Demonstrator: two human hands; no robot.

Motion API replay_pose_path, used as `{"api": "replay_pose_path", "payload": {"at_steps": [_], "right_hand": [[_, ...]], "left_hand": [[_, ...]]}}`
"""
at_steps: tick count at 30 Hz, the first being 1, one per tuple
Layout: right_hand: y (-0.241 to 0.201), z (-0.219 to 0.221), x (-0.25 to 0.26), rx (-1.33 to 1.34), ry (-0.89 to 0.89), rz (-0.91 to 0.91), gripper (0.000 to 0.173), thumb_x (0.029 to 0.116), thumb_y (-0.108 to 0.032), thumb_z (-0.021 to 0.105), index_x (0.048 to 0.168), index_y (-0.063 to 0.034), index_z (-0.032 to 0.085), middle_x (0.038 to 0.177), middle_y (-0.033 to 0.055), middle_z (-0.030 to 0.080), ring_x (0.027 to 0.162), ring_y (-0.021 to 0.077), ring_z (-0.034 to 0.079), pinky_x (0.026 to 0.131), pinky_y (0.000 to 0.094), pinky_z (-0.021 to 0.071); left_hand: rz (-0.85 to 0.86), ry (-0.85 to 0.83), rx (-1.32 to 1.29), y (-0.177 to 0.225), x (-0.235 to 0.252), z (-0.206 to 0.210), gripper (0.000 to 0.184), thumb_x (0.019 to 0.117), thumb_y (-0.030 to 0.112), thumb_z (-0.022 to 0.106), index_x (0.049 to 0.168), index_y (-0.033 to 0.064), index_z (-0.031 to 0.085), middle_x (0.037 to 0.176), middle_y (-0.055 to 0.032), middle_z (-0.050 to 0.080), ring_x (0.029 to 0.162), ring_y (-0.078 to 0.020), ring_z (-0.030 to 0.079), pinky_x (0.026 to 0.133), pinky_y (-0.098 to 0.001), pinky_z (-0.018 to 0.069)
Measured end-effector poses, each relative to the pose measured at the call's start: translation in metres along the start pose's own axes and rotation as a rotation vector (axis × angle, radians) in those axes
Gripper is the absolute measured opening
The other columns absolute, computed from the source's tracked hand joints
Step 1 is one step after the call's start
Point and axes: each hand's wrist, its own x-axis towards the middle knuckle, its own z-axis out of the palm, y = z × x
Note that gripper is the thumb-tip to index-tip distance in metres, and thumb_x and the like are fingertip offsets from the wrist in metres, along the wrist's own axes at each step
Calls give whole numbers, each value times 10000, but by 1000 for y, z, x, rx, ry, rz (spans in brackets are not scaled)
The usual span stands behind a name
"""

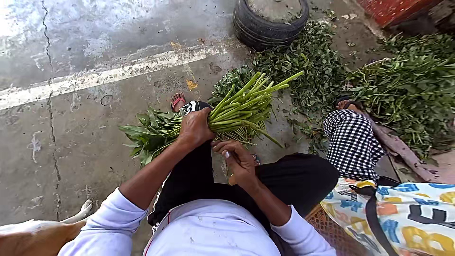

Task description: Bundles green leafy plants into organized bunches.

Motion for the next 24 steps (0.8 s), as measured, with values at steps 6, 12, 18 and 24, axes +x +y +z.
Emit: {"api": "replay_pose_path", "payload": {"at_steps": [6, 12, 18, 24], "right_hand": [[-20, 0, 12, -857, -133, -297, 149, 936, -3, 602, 910, -52, 740, 1364, 150, 639, 1296, 341, 580, 1041, 470, 500], [-14, -7, 43, -832, -107, -169, 145, 988, 21, 565, 1002, 28, 710, 1350, 192, 649, 1136, 318, 701, 890, 434, 602], [-4, -13, 39, -744, -181, -244, 145, 963, 52, 571, 976, 34, 714, 1296, 177, 689, 1157, 299, 692, 1003, 407, 555], [11, -23, 39, -630, -197, -274, 189, 980, 47, 526, 969, 33, 714, 1308, 165, 683, 1200, 260, 671, 1034, 369, 540]], "left_hand": [[135, 112, 268, 13, -4, 33, 284, 912, 131, 687, 1150, -20, 651, 1058, -218, 707, 1062, -404, 668, 983, -570, 459], [177, -127, 350, 13, -4, 25, 663, 772, 295, 883, 1281, -41, 622, 1286, -240, 632, 1251, -416, 560, 1074, -585, 390], [125, -560, -116, 0, 5, -62, 490, 1032, 212, 624, 1452, -15, 514, 1368, -220, 605, 1255, -297, 591, 1091, -482, 439], [245, -353, 262, -14, 23, -63, 230, 1045, 79, 546, 1134, 17, 748, 1079, -187, 730, 1042, -349, 688, 968, -579, 503]]}}
